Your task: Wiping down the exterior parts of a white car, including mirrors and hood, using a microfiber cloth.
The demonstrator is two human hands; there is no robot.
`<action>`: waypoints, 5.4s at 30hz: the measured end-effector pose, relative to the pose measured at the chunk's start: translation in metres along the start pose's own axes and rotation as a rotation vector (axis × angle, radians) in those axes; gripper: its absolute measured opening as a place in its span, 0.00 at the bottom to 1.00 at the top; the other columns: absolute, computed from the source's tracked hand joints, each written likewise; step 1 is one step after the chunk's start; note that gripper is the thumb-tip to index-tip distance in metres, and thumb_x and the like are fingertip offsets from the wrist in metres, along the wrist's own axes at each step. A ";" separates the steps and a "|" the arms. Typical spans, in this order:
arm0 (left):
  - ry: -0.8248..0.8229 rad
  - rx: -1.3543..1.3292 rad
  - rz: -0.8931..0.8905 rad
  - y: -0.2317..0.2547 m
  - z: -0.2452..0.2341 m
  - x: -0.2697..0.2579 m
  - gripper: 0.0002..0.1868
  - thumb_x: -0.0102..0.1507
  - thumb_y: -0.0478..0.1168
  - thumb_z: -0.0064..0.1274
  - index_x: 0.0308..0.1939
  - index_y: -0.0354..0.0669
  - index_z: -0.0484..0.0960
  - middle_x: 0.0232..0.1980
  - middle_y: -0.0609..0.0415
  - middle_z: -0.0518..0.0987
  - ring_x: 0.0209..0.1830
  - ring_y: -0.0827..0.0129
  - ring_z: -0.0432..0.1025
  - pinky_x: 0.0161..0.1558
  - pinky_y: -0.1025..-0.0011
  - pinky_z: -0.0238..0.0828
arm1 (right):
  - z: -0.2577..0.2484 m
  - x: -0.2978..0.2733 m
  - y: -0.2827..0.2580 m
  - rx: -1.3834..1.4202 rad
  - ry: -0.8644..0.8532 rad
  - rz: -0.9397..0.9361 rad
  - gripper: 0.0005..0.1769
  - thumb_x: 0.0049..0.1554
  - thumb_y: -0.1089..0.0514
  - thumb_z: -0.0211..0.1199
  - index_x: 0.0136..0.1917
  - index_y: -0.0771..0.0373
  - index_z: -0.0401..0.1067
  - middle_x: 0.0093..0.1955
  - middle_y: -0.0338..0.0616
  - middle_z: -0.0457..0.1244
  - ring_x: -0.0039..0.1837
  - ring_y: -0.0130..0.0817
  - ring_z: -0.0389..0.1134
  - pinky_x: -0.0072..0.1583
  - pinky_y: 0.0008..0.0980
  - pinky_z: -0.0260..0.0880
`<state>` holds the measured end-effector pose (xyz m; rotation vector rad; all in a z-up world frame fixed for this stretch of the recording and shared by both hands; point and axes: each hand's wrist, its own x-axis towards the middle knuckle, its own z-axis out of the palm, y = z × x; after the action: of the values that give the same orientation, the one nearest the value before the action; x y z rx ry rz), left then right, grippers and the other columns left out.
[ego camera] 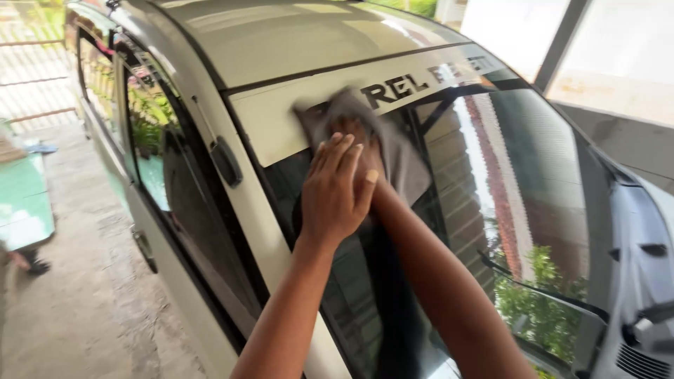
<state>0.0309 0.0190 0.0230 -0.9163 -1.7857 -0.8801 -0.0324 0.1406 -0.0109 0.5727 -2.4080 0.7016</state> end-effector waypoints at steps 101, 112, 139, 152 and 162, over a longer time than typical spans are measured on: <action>-0.086 0.221 -0.084 -0.027 0.006 -0.013 0.24 0.71 0.44 0.51 0.65 0.28 0.75 0.72 0.31 0.69 0.80 0.37 0.56 0.79 0.43 0.45 | -0.010 -0.404 -0.063 -0.484 0.189 0.944 0.43 0.61 0.32 0.44 0.84 0.48 0.45 0.87 0.53 0.35 0.86 0.58 0.30 0.76 0.65 0.27; -0.033 0.113 0.025 0.000 -0.025 -0.027 0.22 0.71 0.41 0.51 0.65 0.32 0.76 0.73 0.37 0.71 0.81 0.39 0.56 0.81 0.43 0.46 | -0.072 -0.259 -0.004 -0.321 0.211 0.575 0.37 0.62 0.38 0.50 0.81 0.48 0.56 0.86 0.51 0.43 0.86 0.54 0.39 0.79 0.58 0.38; -0.274 -0.125 -0.065 0.058 -0.046 -0.104 0.29 0.71 0.52 0.47 0.67 0.34 0.73 0.70 0.38 0.73 0.76 0.43 0.61 0.78 0.48 0.48 | -0.032 -0.316 -0.225 -0.140 -0.083 0.223 0.39 0.63 0.48 0.53 0.82 0.65 0.52 0.85 0.61 0.42 0.86 0.59 0.37 0.79 0.62 0.36; -0.363 -0.296 -0.066 0.192 -0.091 -0.229 0.25 0.68 0.43 0.50 0.66 0.35 0.73 0.73 0.36 0.70 0.80 0.41 0.55 0.78 0.43 0.46 | -0.019 -0.526 -0.280 -0.634 -0.151 0.317 0.38 0.60 0.45 0.58 0.80 0.55 0.56 0.84 0.52 0.45 0.83 0.54 0.42 0.74 0.61 0.43; -0.538 -0.333 -0.145 0.317 -0.139 -0.324 0.26 0.62 0.42 0.54 0.63 0.38 0.74 0.69 0.39 0.72 0.76 0.43 0.59 0.74 0.47 0.52 | -0.128 -0.573 -0.258 -0.388 -0.197 0.727 0.44 0.60 0.37 0.58 0.83 0.52 0.47 0.86 0.50 0.37 0.85 0.51 0.32 0.77 0.60 0.32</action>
<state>0.4593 -0.0205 -0.1767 -1.3456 -2.2219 -1.1204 0.5853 0.1533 -0.1837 -0.4383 -2.8389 0.4332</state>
